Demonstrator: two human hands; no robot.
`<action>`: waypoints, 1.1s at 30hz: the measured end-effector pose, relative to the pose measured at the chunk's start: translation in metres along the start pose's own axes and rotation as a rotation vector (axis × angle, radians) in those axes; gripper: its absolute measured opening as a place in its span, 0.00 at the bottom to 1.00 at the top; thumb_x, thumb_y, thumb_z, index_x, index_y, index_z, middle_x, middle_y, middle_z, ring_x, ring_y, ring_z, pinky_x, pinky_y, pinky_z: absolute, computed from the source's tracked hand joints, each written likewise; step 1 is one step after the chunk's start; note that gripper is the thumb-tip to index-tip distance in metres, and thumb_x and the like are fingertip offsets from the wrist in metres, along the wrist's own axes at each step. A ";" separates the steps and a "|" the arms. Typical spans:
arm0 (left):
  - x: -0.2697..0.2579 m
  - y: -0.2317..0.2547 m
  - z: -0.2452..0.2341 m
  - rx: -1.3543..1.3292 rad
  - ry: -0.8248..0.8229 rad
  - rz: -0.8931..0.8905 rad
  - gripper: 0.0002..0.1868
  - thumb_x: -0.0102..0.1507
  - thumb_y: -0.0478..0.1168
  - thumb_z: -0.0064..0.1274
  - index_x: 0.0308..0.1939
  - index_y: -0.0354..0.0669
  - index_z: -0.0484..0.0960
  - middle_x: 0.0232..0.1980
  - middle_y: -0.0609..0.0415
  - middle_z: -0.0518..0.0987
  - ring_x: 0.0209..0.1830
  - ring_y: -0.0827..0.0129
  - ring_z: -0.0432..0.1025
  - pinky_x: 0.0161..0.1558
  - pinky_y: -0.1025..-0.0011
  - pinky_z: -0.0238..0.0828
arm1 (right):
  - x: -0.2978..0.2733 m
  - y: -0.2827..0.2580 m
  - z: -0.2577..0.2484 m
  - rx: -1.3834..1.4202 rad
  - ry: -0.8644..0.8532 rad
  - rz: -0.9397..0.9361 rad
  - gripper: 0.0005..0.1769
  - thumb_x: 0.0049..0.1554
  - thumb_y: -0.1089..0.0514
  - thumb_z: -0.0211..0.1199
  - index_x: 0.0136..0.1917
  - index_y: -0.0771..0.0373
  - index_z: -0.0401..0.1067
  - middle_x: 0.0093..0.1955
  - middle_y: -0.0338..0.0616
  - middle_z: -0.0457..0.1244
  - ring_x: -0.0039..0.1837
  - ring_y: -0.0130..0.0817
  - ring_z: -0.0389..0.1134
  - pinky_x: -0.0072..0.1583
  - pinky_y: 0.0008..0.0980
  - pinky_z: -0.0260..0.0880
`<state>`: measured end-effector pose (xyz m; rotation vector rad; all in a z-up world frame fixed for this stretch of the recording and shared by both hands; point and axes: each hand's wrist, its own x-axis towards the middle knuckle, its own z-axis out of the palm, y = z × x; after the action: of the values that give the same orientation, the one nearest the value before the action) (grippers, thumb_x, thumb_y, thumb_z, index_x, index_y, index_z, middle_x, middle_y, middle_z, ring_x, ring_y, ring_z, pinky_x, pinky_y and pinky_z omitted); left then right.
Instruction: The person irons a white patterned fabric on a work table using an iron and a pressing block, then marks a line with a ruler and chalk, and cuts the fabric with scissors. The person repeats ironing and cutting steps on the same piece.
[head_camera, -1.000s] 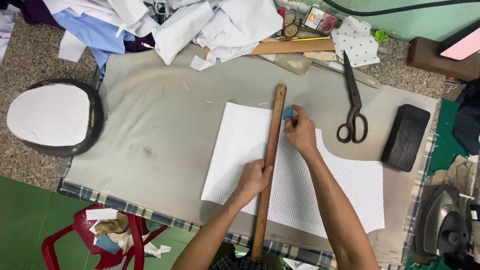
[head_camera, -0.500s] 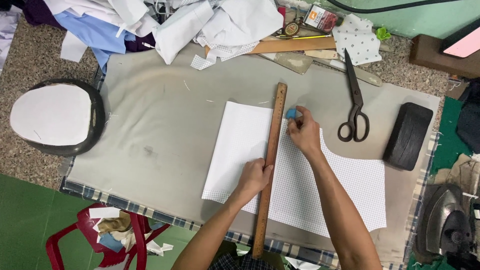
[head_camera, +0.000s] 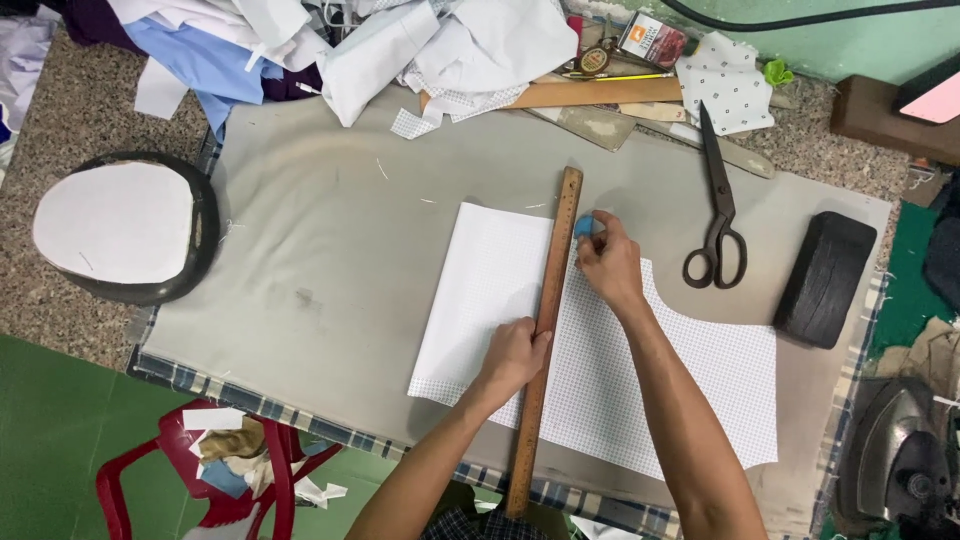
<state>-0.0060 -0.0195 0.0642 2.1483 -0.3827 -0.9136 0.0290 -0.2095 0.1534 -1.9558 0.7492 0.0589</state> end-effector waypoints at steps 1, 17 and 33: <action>-0.001 0.001 -0.001 0.009 -0.009 -0.008 0.17 0.69 0.42 0.48 0.32 0.31 0.77 0.26 0.34 0.77 0.27 0.52 0.76 0.20 0.63 0.65 | 0.000 -0.001 0.001 0.012 0.001 0.017 0.28 0.64 0.67 0.55 0.76 0.74 0.58 0.52 0.64 0.69 0.45 0.45 0.73 0.56 0.45 0.72; 0.006 -0.005 0.003 0.000 -0.015 -0.001 0.17 0.69 0.41 0.47 0.32 0.30 0.78 0.25 0.36 0.77 0.26 0.56 0.76 0.19 0.66 0.66 | -0.021 0.001 0.007 -0.105 -0.041 0.037 0.28 0.63 0.68 0.56 0.75 0.74 0.59 0.53 0.66 0.69 0.47 0.47 0.74 0.56 0.47 0.73; 0.005 0.003 -0.002 0.095 -0.007 0.008 0.18 0.68 0.45 0.50 0.35 0.29 0.81 0.32 0.32 0.80 0.38 0.42 0.79 0.32 0.57 0.74 | -0.173 0.052 0.026 -0.146 -0.179 0.155 0.27 0.62 0.62 0.57 0.74 0.69 0.63 0.47 0.59 0.73 0.49 0.52 0.76 0.54 0.46 0.73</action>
<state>-0.0006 -0.0227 0.0646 2.2293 -0.4457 -0.9151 -0.1305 -0.1215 0.1595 -1.9947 0.7936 0.3870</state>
